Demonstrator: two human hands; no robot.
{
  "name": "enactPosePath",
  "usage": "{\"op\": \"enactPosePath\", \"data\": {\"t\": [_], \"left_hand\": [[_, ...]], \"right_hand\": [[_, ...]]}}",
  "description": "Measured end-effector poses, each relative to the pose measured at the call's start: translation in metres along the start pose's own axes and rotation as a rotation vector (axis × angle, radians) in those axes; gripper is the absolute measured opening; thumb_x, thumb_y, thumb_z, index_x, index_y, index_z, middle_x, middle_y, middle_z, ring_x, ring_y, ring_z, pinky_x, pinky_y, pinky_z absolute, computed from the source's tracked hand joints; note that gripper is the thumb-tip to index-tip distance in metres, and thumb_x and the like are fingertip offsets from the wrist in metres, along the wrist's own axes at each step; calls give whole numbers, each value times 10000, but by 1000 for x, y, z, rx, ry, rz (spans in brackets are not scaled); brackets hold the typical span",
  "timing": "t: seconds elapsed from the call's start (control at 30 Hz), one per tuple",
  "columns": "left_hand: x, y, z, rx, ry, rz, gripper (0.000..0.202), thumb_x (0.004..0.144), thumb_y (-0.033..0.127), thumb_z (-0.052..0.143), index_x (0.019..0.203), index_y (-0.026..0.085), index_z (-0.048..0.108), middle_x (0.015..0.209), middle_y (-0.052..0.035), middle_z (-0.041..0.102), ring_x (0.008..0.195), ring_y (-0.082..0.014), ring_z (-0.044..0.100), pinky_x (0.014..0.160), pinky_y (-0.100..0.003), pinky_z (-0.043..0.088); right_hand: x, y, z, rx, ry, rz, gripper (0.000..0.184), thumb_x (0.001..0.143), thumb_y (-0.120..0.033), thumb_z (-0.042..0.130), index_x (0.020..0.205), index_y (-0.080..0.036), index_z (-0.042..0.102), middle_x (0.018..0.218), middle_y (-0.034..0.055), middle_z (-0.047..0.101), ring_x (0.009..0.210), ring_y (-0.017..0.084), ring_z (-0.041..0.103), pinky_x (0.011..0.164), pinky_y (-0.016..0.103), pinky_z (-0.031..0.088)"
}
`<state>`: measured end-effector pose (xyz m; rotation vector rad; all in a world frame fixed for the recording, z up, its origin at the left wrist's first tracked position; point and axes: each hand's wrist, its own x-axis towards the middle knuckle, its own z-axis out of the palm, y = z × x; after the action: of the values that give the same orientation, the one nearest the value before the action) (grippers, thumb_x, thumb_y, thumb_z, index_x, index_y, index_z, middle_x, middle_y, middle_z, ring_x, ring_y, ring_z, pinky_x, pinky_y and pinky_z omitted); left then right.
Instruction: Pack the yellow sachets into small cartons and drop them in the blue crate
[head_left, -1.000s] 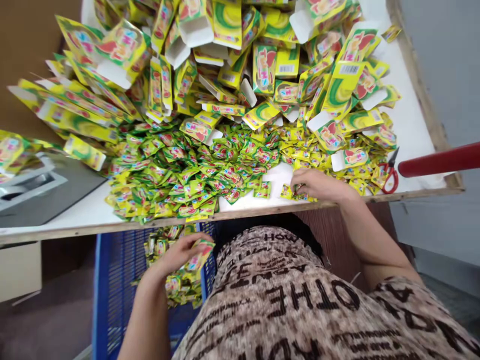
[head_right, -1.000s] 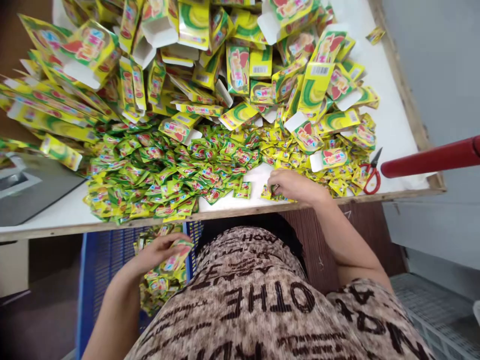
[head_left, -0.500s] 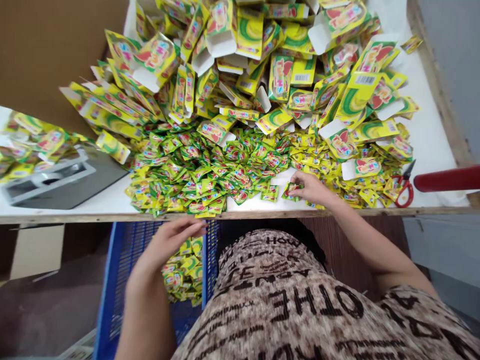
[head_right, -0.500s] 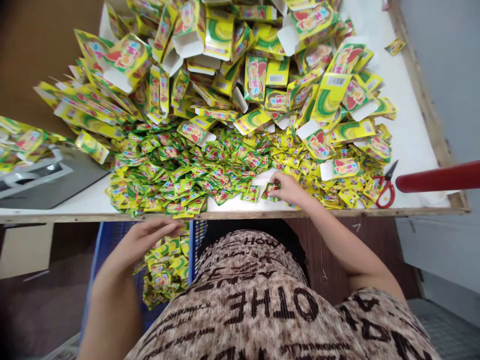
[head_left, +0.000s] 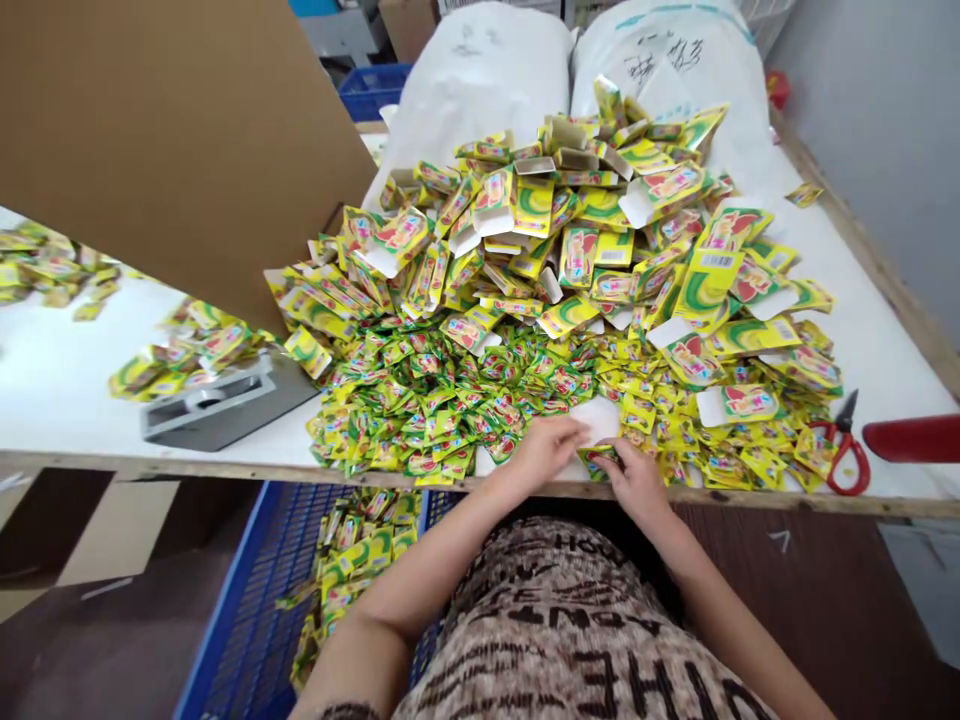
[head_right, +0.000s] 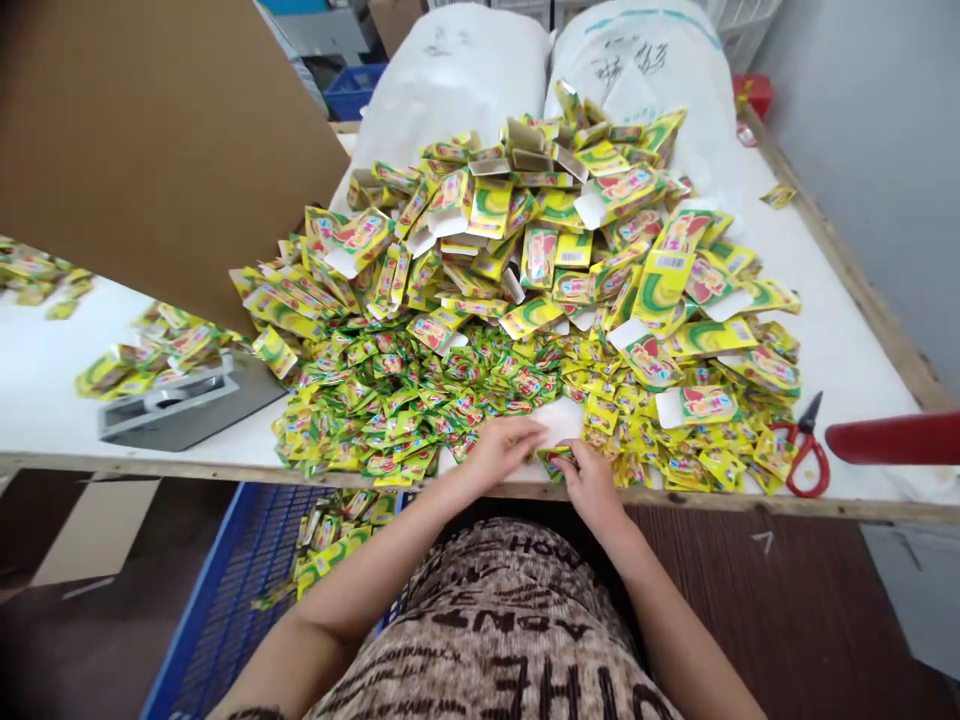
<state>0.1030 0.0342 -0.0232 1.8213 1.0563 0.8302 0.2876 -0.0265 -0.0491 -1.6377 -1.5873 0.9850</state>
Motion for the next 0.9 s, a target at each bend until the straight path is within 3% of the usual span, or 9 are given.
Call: {"op": "enactPosePath", "data": {"t": [0.1,0.2,0.27,0.33,0.47,0.6,0.67,0.73,0.9], "left_hand": [[51,7,-34,368,187,144,239,912,215,546,1092,177,698,1051,-101,735,996,-221,646,903,-373,501],[108,4,-52,745,199,221,410,859,81,521,1253,165,597,1275,-153,627,1210,-297,514,984,-480,402],[131,1,-58,887,145,219,367,825,35,504,1150,149,632,1192,-168,647,1162,-316,525,965,-506,368],[135,3,-63,907,121,238,250,820,48,510,990,152,660,1018,-139,679,1060,-297,564,974,-508,348],[85,22,-80,601,209,250,183,832,133,558,985,182,647,982,-80,668,972,-224,600,931,-395,418],[15,41,-86,134,87,-1,374,782,198,654,1152,199,595,1011,-50,668,878,-172,629,757,-262,468],[-6,39,-76,-21,8,-140,492,729,200,711,1200,195,570,898,-21,670,772,-151,617,687,-239,458],[-17,29,-59,-148,-5,-238,538,680,187,751,1189,185,578,789,8,655,711,-137,600,663,-231,449],[-30,8,-25,-450,149,-384,426,650,225,788,1039,157,627,831,-18,705,744,-141,643,708,-244,489]], "right_hand": [[0,2,9,-83,71,-14,210,892,-356,539,961,-182,635,884,96,695,835,251,655,774,366,501],[1,0,14,-107,84,-78,210,906,-346,534,997,-181,626,932,99,692,851,241,650,790,357,503],[-1,0,14,-92,93,-110,209,909,-340,539,1015,-184,629,931,90,691,838,231,650,786,349,506],[-3,4,14,-49,120,-116,212,900,-343,559,1024,-188,633,942,88,692,861,235,653,787,350,510],[-1,13,11,156,121,-22,220,848,-384,642,994,-220,638,868,56,678,768,231,643,675,343,522],[6,-6,-3,398,130,92,266,782,-406,725,963,-243,619,719,-3,602,594,182,567,553,312,483],[13,-28,-9,438,219,36,268,802,-395,714,1000,-246,612,795,8,619,661,177,586,613,310,498],[21,-49,-9,415,200,-80,248,820,-385,700,1006,-245,615,933,40,650,789,197,622,698,326,518],[31,-69,0,33,47,-406,128,897,-285,606,1009,-237,645,940,71,666,920,235,605,835,383,496]]}}
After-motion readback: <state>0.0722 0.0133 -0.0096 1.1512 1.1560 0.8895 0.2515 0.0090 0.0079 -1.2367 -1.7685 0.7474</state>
